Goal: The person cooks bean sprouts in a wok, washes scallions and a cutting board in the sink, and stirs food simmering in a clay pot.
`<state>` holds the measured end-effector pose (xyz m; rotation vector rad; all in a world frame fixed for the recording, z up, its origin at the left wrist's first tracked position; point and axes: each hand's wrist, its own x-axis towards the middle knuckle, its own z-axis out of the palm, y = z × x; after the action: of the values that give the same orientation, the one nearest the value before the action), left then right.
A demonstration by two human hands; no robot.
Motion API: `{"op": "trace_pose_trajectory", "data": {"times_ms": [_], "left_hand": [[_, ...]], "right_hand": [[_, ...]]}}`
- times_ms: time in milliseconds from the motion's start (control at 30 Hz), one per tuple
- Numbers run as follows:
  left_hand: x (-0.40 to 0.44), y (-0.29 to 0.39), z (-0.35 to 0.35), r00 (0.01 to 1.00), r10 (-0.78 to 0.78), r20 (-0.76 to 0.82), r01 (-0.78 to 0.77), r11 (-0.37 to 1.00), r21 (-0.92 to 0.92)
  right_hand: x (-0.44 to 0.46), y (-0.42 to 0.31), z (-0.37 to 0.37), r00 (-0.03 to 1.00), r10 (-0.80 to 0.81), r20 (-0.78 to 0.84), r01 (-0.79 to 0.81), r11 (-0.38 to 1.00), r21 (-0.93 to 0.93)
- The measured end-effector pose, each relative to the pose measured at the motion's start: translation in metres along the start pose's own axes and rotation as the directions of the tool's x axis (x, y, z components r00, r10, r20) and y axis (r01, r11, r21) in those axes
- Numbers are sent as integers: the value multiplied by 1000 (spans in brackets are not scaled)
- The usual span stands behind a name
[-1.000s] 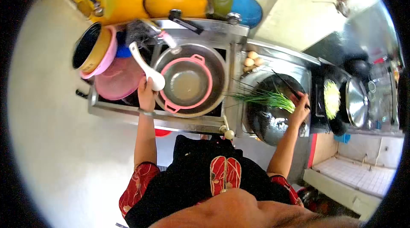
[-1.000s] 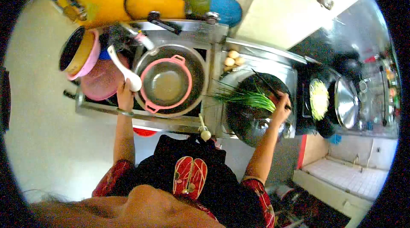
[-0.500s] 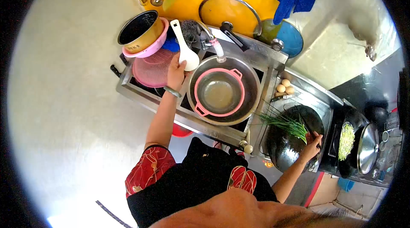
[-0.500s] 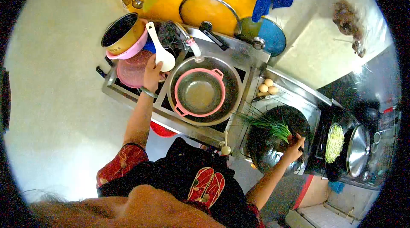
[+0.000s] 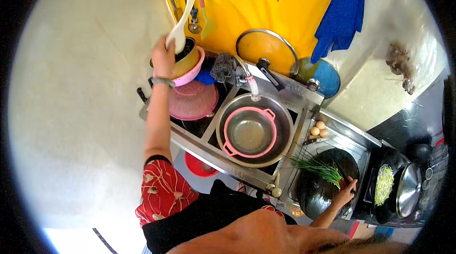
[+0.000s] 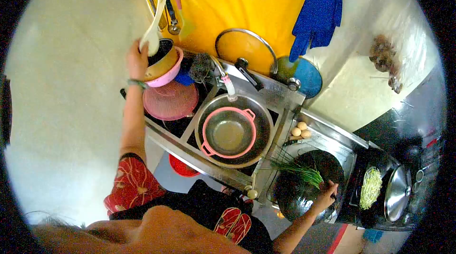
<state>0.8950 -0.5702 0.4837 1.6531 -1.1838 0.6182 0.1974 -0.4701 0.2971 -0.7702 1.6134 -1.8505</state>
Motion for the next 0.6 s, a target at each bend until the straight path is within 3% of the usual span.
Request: {"op": "trace_pose_trajectory", "data": {"times_ms": [67, 133, 267, 433, 467, 567, 600], "left_hand": [[59, -10, 0, 952, 272, -138, -258, 960, 109], [104, 10, -7, 920, 346, -182, -318, 933, 168], [158, 41, -7, 883, 468, 2, -418, 786, 456], [213, 52, 9, 740, 667, 86, -483, 440, 757], [221, 56, 9, 760, 633, 147, -493, 413, 766], [243, 78, 1, 636, 717, 285, -592, 216, 776], [243, 92, -1, 633, 724, 273, -581, 212, 785]], "right_hand": [[2, 4, -4, 1000, 15, -7, -15, 1000, 3], [0, 5, -1, 999, 29, -25, -28, 999, 36], [-5, 12, -3, 999, 20, -30, -21, 999, -40], [-11, 18, -10, 999, 39, -35, -39, 999, 20], [-11, 21, -13, 999, 24, -35, -23, 999, 25], [-7, 33, -26, 997, 66, -34, -65, 998, 23], [-9, 34, -25, 996, 68, -60, -68, 998, 2]]}}
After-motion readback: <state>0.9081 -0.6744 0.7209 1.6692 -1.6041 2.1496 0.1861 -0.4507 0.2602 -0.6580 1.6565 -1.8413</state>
